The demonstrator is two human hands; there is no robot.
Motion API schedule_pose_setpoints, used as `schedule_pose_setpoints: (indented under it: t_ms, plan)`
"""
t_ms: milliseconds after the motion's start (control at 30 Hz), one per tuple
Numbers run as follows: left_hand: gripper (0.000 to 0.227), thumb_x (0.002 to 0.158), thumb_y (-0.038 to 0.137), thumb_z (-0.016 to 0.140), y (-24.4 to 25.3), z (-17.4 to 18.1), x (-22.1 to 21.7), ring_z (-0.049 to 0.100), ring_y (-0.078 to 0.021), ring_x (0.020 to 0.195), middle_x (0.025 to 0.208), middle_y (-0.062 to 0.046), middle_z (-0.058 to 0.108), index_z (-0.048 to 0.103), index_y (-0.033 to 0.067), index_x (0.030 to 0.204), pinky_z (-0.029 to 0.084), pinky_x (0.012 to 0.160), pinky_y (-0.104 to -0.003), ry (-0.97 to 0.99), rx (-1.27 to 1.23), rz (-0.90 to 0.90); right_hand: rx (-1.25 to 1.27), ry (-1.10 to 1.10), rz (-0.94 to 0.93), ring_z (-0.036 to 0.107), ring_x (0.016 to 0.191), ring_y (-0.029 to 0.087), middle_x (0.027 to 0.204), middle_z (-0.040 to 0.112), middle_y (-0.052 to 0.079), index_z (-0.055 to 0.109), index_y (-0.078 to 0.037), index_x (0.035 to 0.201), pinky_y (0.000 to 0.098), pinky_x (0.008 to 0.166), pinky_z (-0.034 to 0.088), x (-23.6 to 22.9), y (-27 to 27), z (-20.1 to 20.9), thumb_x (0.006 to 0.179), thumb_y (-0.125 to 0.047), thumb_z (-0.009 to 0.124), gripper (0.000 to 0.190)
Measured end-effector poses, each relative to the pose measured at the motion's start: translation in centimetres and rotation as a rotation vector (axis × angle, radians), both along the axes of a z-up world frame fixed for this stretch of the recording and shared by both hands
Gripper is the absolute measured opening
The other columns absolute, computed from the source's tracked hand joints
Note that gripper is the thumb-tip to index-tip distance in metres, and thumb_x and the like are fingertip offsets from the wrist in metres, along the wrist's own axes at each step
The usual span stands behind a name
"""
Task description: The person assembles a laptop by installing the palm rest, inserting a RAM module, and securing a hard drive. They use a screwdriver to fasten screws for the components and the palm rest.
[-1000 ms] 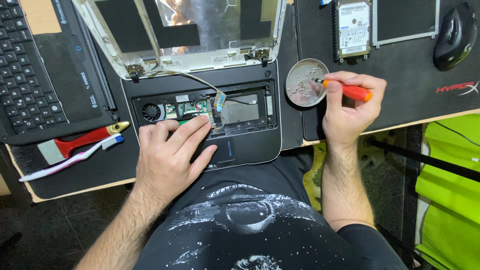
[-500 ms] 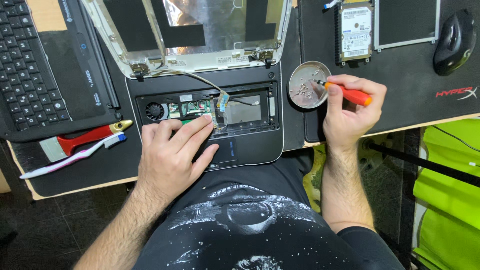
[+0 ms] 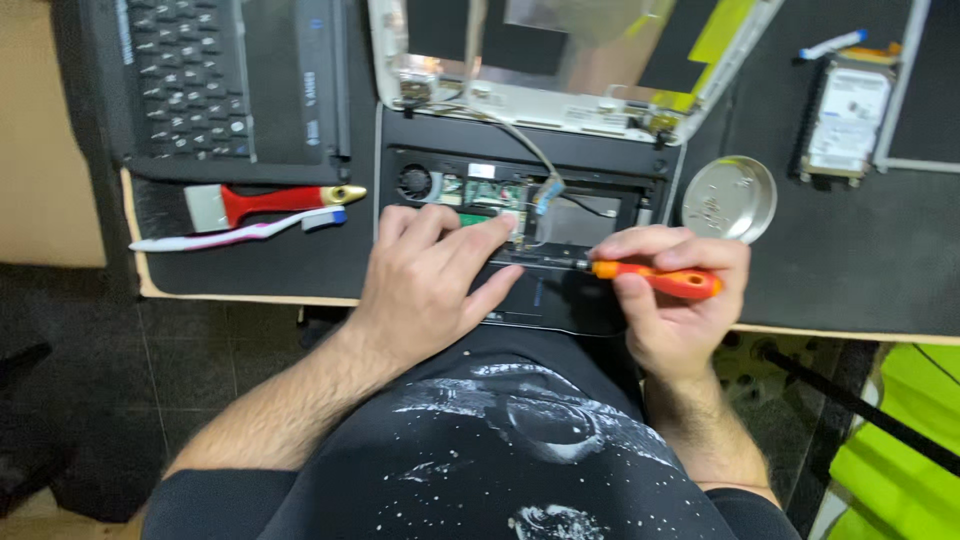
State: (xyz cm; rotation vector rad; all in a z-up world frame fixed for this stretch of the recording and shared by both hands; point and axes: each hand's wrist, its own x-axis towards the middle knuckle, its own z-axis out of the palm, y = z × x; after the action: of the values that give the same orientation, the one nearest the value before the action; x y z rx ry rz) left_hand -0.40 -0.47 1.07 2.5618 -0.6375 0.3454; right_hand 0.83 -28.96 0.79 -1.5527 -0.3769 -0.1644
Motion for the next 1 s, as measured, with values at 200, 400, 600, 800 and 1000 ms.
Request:
schedule_pose_setpoints:
  t_ms: [200,400,600,800,1000]
  plan:
    - [0.044,0.112,0.041,0.102,-0.4,-0.4,0.0,0.065,-0.025,0.1,0.114,0.007,0.086,0.088,0.013,0.142,0.045,0.085,-0.045,-0.034,-0.032,0.044,-0.001,0.012,0.077,0.084,0.104,0.042,0.113,0.077,0.028,0.042,-0.012,0.131,0.0551,0.105,0.074,0.6,2.5,-0.8,0.122,-0.008,0.07,0.029]
    - [0.022,0.118,0.033,0.095,-0.2,-0.1,0.2,0.066,-0.0251,0.104,0.133,0.012,0.091,0.088,0.0169,0.131,0.044,0.089,-0.045,-0.034,-0.056,0.025,-0.017,0.029,0.064,0.083,0.104,0.042,0.114,0.076,0.029,0.041,-0.013,0.13,0.0543,0.107,0.072,0.4,2.6,-1.0,0.121,-0.008,0.07,0.031]
    - [0.016,0.115,0.023,0.101,-0.2,-0.3,0.3,0.066,-0.0263,0.103,0.143,0.009,0.091,0.088,0.0162,0.121,0.045,0.091,-0.046,-0.044,-0.083,0.0,-0.014,0.031,0.078,0.083,0.105,0.042,0.114,0.076,0.03,0.041,-0.012,0.129,0.055,0.105,0.072,0.3,2.7,-1.1,0.121,-0.004,0.069,0.029]
    - [0.01,0.119,0.026,0.094,-0.1,-0.4,0.2,0.066,-0.0266,0.103,0.145,0.01,0.09,0.088,0.018,0.122,0.044,0.092,-0.047,-0.038,-0.068,-0.003,-0.014,0.021,0.064,0.082,0.105,0.041,0.114,0.076,0.029,0.041,-0.012,0.129,0.0538,0.106,0.071,0.3,2.8,-1.0,0.122,-0.007,0.069,0.029]
    - [0.01,0.12,0.025,0.094,-0.1,-0.6,0.2,0.066,-0.0275,0.106,0.147,0.009,0.09,0.087,0.0182,0.121,0.044,0.093,-0.046,-0.048,-0.066,-0.007,-0.025,0.01,0.085,0.083,0.106,0.04,0.114,0.076,0.029,0.042,-0.012,0.13,0.0553,0.107,0.072,0.4,2.9,-1.0,0.122,-0.005,0.069,0.029]
